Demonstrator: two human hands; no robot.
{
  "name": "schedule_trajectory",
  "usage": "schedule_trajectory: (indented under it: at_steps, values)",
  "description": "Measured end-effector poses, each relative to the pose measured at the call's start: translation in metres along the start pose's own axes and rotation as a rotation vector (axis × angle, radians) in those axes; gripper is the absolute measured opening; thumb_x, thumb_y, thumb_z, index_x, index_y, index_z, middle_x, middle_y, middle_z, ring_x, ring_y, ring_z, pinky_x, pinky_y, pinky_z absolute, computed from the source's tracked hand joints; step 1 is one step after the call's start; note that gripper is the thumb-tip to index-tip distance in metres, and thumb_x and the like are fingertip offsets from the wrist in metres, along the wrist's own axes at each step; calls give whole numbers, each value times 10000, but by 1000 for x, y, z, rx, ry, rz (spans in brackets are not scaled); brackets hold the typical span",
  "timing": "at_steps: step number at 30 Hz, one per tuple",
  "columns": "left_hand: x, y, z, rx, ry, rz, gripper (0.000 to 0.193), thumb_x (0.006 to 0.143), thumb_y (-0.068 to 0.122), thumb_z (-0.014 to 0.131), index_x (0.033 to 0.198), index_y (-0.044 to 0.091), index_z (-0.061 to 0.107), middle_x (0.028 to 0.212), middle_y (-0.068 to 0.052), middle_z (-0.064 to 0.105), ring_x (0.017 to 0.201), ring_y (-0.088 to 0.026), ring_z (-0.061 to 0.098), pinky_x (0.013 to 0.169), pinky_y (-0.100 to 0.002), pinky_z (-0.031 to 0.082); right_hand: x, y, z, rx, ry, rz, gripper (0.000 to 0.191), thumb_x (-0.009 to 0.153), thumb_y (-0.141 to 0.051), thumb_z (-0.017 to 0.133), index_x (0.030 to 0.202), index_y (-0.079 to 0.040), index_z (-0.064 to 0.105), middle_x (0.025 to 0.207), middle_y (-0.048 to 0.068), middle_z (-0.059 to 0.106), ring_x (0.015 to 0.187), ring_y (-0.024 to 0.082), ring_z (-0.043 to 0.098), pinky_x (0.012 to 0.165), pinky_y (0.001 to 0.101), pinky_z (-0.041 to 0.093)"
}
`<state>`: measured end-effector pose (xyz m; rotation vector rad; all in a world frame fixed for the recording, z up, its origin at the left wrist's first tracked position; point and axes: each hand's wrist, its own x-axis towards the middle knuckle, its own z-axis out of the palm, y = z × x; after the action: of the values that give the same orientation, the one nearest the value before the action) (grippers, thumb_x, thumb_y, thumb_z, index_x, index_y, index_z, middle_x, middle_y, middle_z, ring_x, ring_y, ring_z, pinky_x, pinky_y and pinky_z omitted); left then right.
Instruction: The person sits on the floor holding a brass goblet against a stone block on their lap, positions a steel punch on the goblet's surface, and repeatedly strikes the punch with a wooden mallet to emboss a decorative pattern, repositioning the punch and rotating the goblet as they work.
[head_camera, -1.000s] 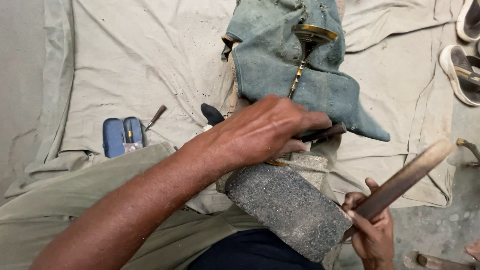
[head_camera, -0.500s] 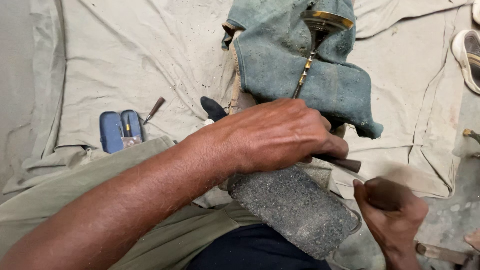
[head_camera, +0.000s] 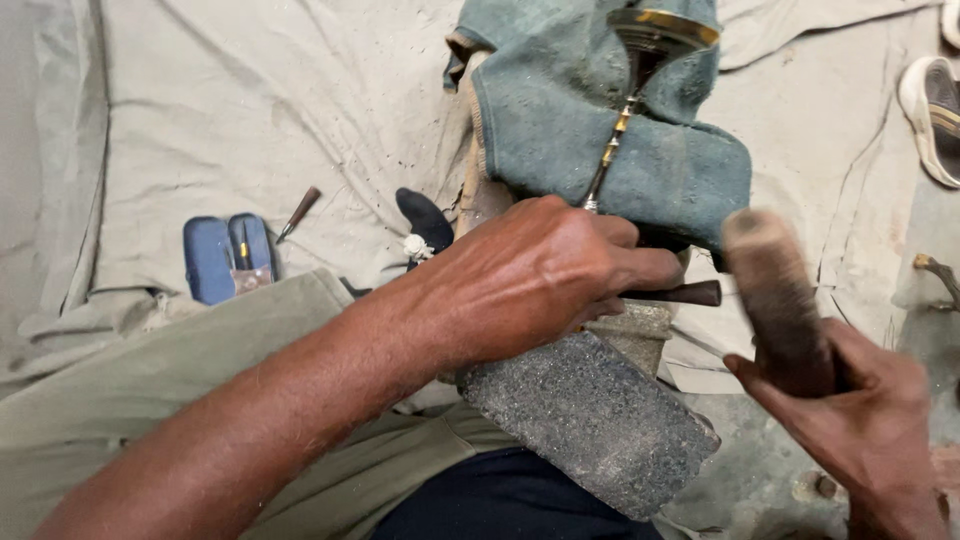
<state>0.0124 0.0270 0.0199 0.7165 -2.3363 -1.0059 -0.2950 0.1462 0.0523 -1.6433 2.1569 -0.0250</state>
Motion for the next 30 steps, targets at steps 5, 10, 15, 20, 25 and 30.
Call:
schedule_trajectory:
  at_steps: [5, 10, 15, 20, 25, 30]
  values:
    - [-3, -2, 3, -56, 83, -22, 337, 874, 147, 761, 1203, 121, 689, 807, -67, 691, 657, -184, 689, 516, -279, 594, 6, -6, -9, 51, -58, -69, 234, 739, -41, 862, 927, 0, 729, 796, 141, 759, 714, 228, 741, 738, 386, 631]
    - [-28, 11, 6, -268, 473, -167, 318, 962, 147, 743, 1247, 53, 640, 1023, -108, 708, 813, -164, 720, 648, -266, 660, 8, 2, -13, 959, 25, 295, 249, 942, 10, 623, 1154, -31, 501, 947, 154, 680, 921, 279, 749, 731, 508, 628]
    - [-47, 22, 33, -347, 646, -437, 298, 962, 151, 786, 1150, -4, 614, 908, -68, 701, 830, -106, 742, 683, -238, 685, 22, -6, -35, 744, 38, -227, 330, 1051, -14, 639, 1317, -99, 464, 1003, 97, 625, 934, 199, 702, 822, 408, 630]
    - [-45, 26, 51, -425, 803, -489, 242, 979, 104, 791, 1006, 3, 572, 866, -70, 703, 789, -111, 730, 685, -230, 694, 65, -51, -60, 179, -42, -263, 409, 1001, -41, 697, 1346, -61, 478, 783, 117, 576, 642, 201, 614, 541, 334, 503]
    - [-44, 28, 50, -335, 794, -470, 253, 948, 99, 803, 1008, -5, 581, 853, -72, 716, 798, -108, 763, 681, -233, 683, 86, -96, -75, -199, 123, -707, 314, 968, 37, 715, 1265, 29, 614, 865, 144, 645, 630, 196, 627, 586, 305, 487]
    - [-43, 31, 50, -172, 788, -462, 256, 920, 112, 837, 991, -3, 620, 870, -99, 718, 787, -135, 771, 662, -268, 638, 84, -128, -85, -391, 62, -777, 471, 854, -4, 782, 1308, -59, 668, 844, 114, 667, 654, 184, 651, 604, 301, 517]
